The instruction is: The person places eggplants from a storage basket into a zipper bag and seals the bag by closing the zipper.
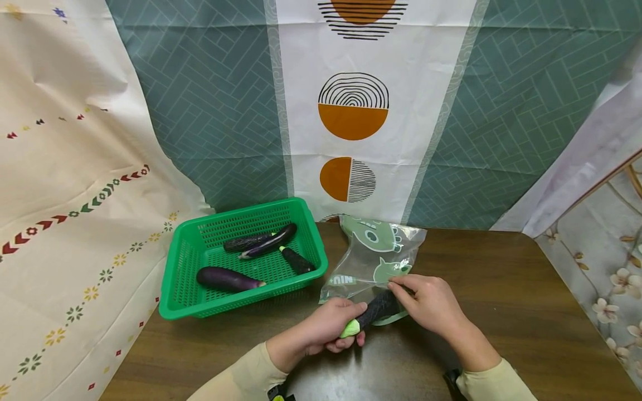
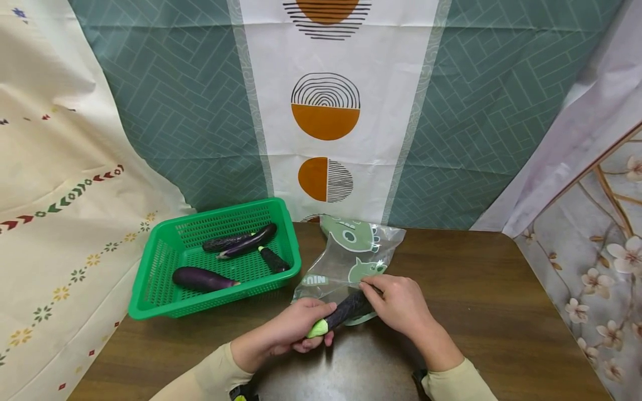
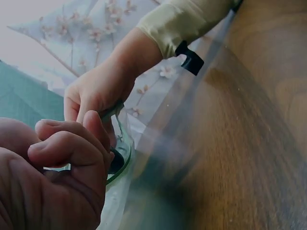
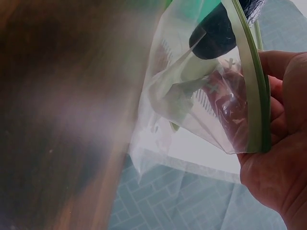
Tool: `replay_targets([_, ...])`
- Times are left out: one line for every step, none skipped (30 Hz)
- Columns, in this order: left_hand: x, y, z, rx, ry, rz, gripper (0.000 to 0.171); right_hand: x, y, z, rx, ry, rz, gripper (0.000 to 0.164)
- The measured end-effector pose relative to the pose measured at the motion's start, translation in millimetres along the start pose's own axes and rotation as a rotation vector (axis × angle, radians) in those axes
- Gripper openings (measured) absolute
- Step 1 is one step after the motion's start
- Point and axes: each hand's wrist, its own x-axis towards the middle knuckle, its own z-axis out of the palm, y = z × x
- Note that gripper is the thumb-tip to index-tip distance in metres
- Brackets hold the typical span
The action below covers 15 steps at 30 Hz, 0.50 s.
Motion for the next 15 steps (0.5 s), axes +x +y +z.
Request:
replay_targets([0.4,0.0,-0.4,-0.015,-0.016,-0.006,0.038,0.0,0.0,0.1,-0.001,0.001,-0.002,0.015])
replay_targets([0.8,0.0,-0.7,-0.027,-0.030,-0.011,0.039,0.1,0.1,0.2,-0.002,0.003,-0.004,0.014])
replay_targets([1.2,0.0,-1.0,-0.037,-0.042,-0.014,0.040,0.2,0.2,0.2,-0.003,0.004,-0.006,0.014])
replay_targets([1.4,0.1,-1.3,-0.043,-0.053,-0.018,0.041,0.3,0.3,0.1,-0.004,0.006,-0.009,0.014])
replay_targets([1.7,0.2,-1.6,-0.048,-0.061,-0.020,0.043,0.5,0.3,0.0,-0.003,0.007,-0.013,0.014])
replay_targets([1.8,0.5,-1.8,-0.052,-0.067,-0.022,0.044,0.7,0.4,-0.1,-0.003,0.008,-0.017,0.014])
replay_targets([1.7,0.8,-2.1,-0.056,-0.072,-0.025,0.045,0.8,0.4,-0.2,-0.003,0.009,-0.020,0.015])
replay_targets([1.7,1.1,-2.5,-0.061,-0.078,-0.028,0.046,0.9,0.5,-0.4,-0.001,0.010,-0.023,0.015])
replay_targets([1.5,1.6,-2.8,-0.065,-0.083,-0.031,0.046,1.1,0.6,-0.5,-0.001,0.012,-0.026,0.015])
replay_targets([1.1,2.1,-3.1,-0.070,-0.088,-0.036,0.046,1.1,0.7,-0.6,0.000,0.013,-0.028,0.015])
replay_targets([0.9,2.6,-3.3,-0.075,-0.092,-0.040,0.046,1.1,0.8,-0.7,0.000,0.014,-0.030,0.015])
replay_targets([0.6,3.0,-3.5,-0.080,-0.096,-0.043,0.044,1.1,0.9,-0.8,-0.001,0.015,-0.030,0.015])
replay_targets([0.4,3.3,-3.7,-0.086,-0.099,-0.047,0.043,1.0,0.9,-0.9,0.000,0.015,-0.030,0.015])
replay_targets([0.0,3.6,-3.9,-0.092,-0.100,-0.051,0.042,0.8,0.9,-1.0,0.000,0.015,-0.030,0.015])
replay_targets([-0.2,3.9,-3.9,-0.098,-0.100,-0.053,0.040,0.6,0.7,-1.2,-0.001,0.014,-0.028,0.015])
